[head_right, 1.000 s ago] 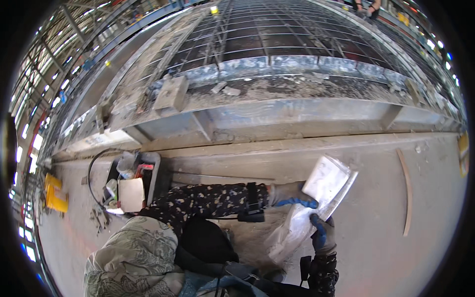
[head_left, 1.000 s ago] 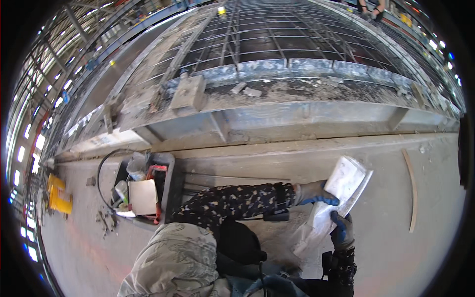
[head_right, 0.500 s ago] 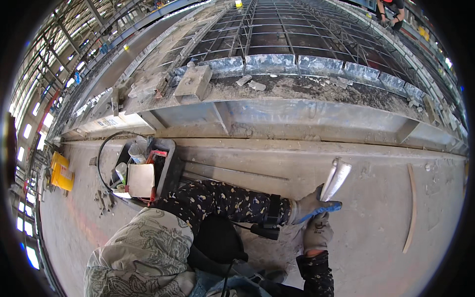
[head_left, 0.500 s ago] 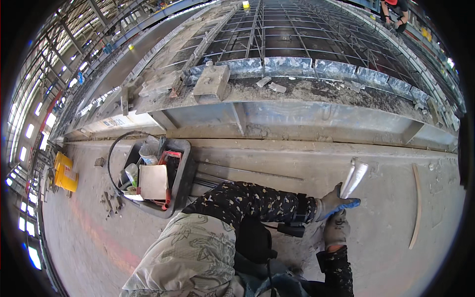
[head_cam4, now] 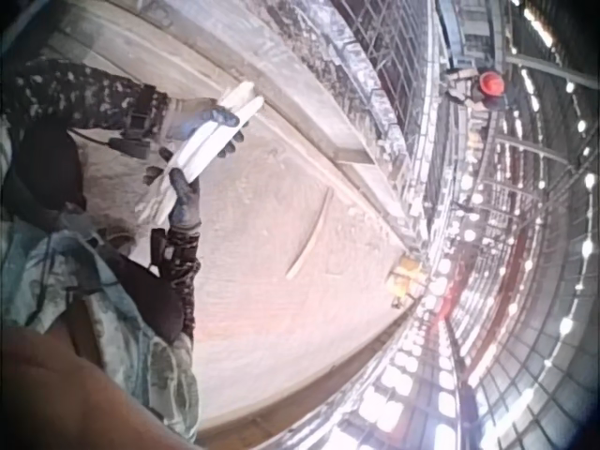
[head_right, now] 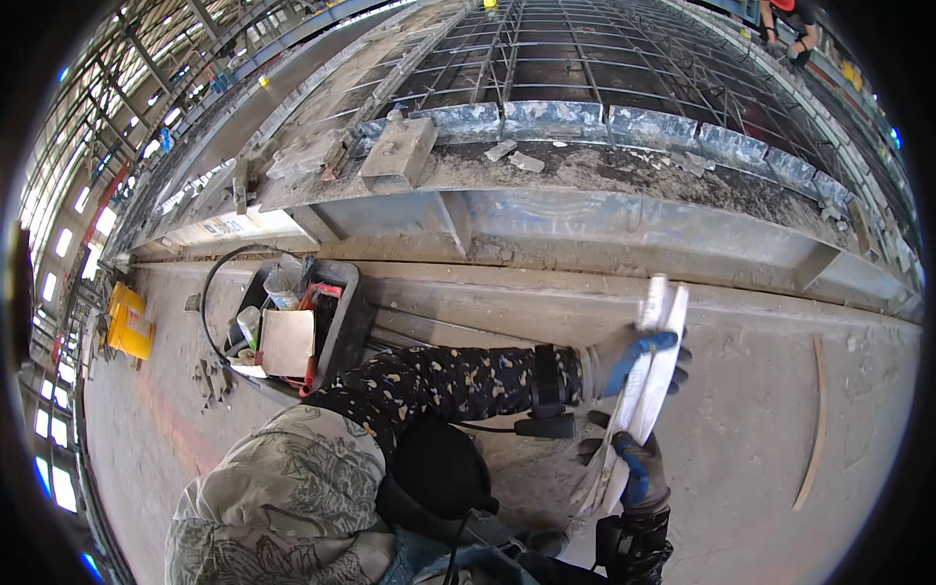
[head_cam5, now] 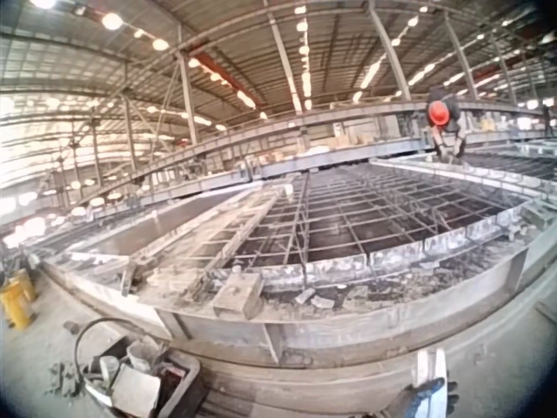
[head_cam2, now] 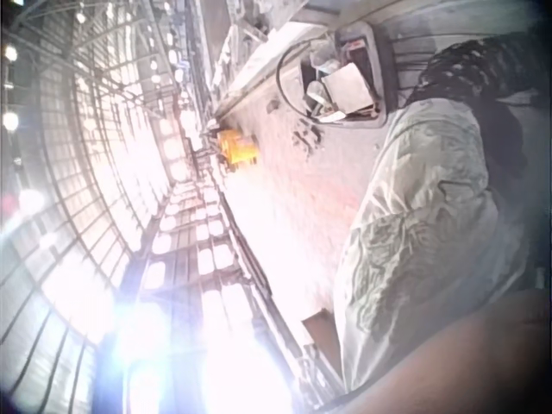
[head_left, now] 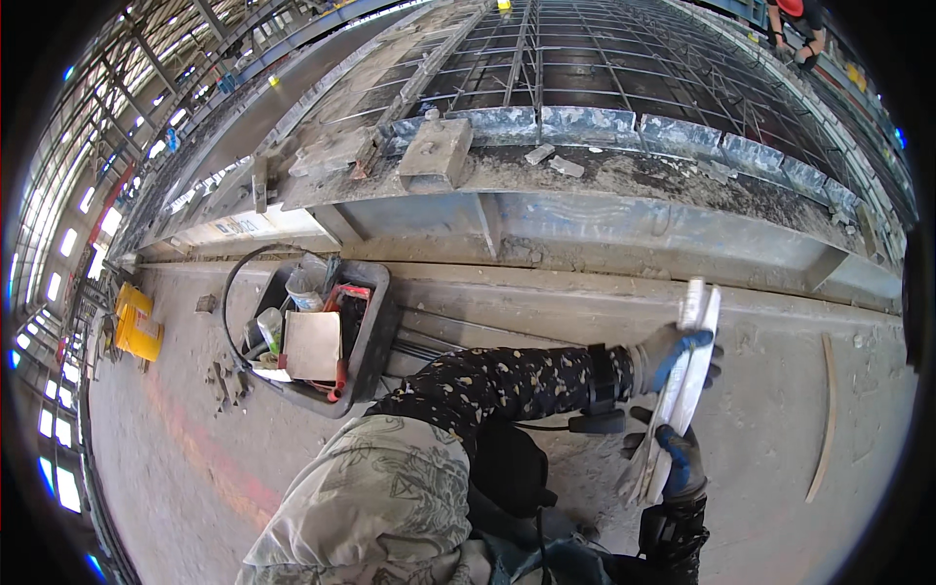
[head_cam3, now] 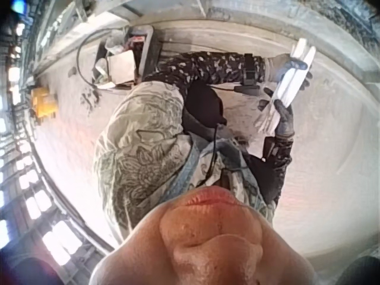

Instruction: The recorder writes notes, then installs white foam insulation strips into the grooves of a concrete form or structure and secures them with a hammer.

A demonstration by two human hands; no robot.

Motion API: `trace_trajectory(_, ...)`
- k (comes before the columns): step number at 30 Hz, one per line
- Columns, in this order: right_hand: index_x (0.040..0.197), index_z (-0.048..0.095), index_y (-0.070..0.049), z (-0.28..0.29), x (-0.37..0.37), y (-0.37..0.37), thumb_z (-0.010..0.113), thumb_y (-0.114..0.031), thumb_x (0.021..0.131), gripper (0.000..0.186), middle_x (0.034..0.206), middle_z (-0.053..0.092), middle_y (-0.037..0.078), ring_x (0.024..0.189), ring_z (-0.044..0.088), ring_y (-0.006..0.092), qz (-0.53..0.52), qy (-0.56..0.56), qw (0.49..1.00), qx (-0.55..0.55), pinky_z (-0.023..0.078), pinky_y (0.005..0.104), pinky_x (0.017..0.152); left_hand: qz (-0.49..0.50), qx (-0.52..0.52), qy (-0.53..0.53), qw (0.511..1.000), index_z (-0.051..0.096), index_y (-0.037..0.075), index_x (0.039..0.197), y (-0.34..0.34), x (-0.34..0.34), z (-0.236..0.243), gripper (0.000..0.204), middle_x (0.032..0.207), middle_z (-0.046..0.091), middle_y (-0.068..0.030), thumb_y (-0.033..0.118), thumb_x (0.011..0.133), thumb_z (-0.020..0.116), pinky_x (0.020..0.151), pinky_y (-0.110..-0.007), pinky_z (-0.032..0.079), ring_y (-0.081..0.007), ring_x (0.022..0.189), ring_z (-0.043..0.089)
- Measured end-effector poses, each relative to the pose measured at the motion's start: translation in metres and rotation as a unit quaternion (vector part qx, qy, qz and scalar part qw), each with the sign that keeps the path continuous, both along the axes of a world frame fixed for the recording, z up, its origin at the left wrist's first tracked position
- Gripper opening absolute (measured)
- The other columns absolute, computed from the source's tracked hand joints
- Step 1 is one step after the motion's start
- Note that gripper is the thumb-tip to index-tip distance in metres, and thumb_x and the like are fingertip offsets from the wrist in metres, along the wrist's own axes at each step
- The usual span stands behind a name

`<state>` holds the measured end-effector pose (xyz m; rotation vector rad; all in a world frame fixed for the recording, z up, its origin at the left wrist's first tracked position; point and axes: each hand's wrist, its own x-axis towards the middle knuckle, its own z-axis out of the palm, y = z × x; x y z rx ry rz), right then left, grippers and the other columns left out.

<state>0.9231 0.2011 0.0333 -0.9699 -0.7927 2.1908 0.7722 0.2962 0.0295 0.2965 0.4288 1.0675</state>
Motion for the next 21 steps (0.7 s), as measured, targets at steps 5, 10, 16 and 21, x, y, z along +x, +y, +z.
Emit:
trace_trajectory(5, 0.145, 0.019, -0.009, -0.008, -0.015, -0.017, 0.045, 0.006, 0.084, 0.069, 0.119, 0.054, 0.018, 0.094, 0.061, 0.0281, -0.058, 0.029, 0.995, 0.073, 0.055, 0.0426, 0.077, -0.015, -0.005, -0.025, 1.0, 0.055, 0.004, 0.108, 0.017, -0.013, -0.023, 0.031, 0.082, 0.06, -0.0101, 0.023, 0.084, 0.062, 0.066, -0.045, 0.052, -0.0263, 0.069, 0.061)
trace_trajectory(10, 0.148, 0.009, -0.013, -0.039, -0.026, -0.007, 0.047, 0.001, 0.087, 0.073, 0.131, 0.044, 0.022, 0.084, 0.062, 0.0227, 0.005, -0.364, 0.847, 0.388, 0.051, 0.0337, 0.064, 0.07, -0.038, 0.083, 0.993, 0.054, 0.013, 0.103, 0.015, -0.029, -0.02, 0.029, 0.062, 0.049, -0.0003, 0.039, 0.09, 0.054, 0.047, -0.031, 0.041, -0.0141, 0.051, 0.049)
trace_trajectory(16, 0.143, 0.023, -0.004, -0.007, -0.024, 0.005, 0.053, 0.006, 0.083, 0.068, 0.138, 0.038, 0.015, 0.114, 0.048, 0.0235, -0.03, -0.15, 0.922, 0.355, 0.048, 0.0311, 0.083, -0.032, 0.04, 0.12, 0.992, 0.055, 0.007, 0.096, 0.019, -0.037, 0.006, 0.027, 0.053, 0.029, 0.0078, 0.033, 0.093, 0.05, 0.044, -0.026, 0.03, -0.0071, 0.044, 0.031)
trace_trajectory(21, 0.129, 0.04, -0.005, 0.012, -0.046, 0.045, 0.052, -0.004, 0.091, 0.041, 0.105, 0.059, 0.008, 0.082, 0.057, 0.0117, 0.046, -0.074, 0.982, 0.17, 0.05, 0.0263, 0.073, 0.032, 0.167, 0.107, 0.98, 0.054, 0.001, 0.097, 0.018, -0.054, 0.044, 0.03, 0.051, 0.031, 0.006, 0.029, 0.094, 0.046, 0.061, -0.031, 0.048, -0.0086, 0.042, 0.031)
